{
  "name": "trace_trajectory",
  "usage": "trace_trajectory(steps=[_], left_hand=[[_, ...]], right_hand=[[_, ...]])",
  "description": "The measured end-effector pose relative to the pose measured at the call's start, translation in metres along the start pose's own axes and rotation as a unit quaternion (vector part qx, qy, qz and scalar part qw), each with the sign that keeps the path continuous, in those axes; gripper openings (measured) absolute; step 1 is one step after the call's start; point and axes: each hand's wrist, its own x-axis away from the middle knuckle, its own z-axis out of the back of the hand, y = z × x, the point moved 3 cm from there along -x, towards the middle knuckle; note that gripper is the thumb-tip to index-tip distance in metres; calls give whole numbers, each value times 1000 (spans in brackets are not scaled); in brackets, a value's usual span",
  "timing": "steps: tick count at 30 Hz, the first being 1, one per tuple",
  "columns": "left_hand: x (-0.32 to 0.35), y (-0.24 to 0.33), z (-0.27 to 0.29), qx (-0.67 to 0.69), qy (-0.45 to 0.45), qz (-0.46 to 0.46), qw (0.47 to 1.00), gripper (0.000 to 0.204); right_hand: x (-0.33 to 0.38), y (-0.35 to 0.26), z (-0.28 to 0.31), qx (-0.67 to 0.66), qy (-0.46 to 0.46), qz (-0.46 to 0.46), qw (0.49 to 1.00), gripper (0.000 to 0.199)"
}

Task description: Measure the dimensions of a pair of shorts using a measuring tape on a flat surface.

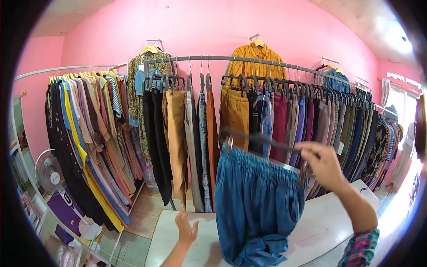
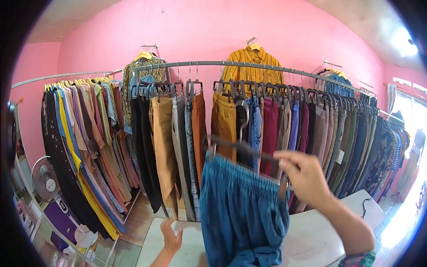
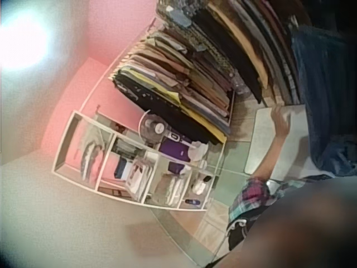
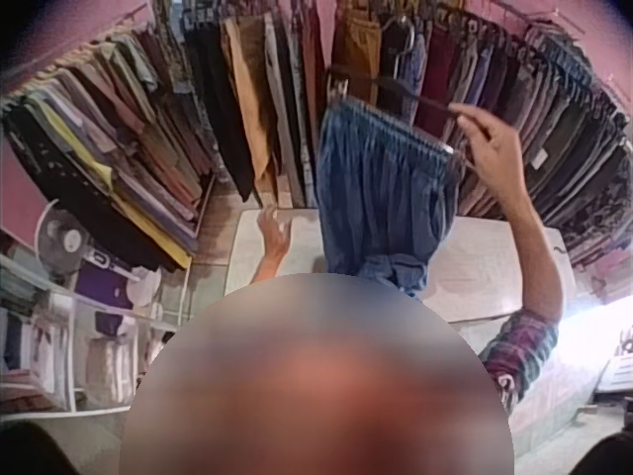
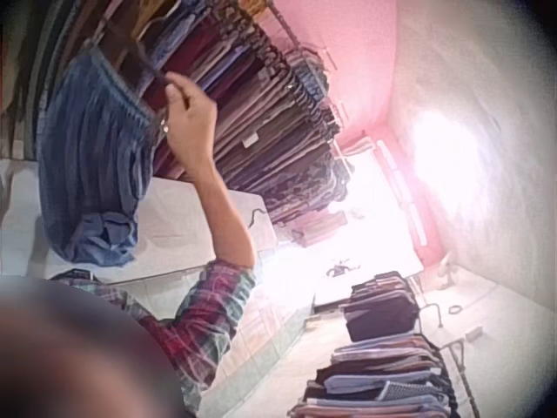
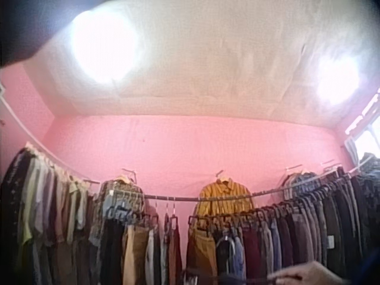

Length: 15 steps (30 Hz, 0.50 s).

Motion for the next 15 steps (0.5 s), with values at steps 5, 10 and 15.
trace_trajectory(steps=[5, 10, 15], left_hand=[[114, -54, 24, -139, 94, 74, 983, 27], [188, -79, 45, -20, 70, 308, 948, 25], [203, -81, 49, -70, -65, 385, 918, 22]], right_hand=[[-92, -31, -7, 77, 105, 131, 983, 26], [-179, -49, -46, 131, 134, 98, 977, 23], [-225, -63, -85, 133, 200, 74, 968, 22]])
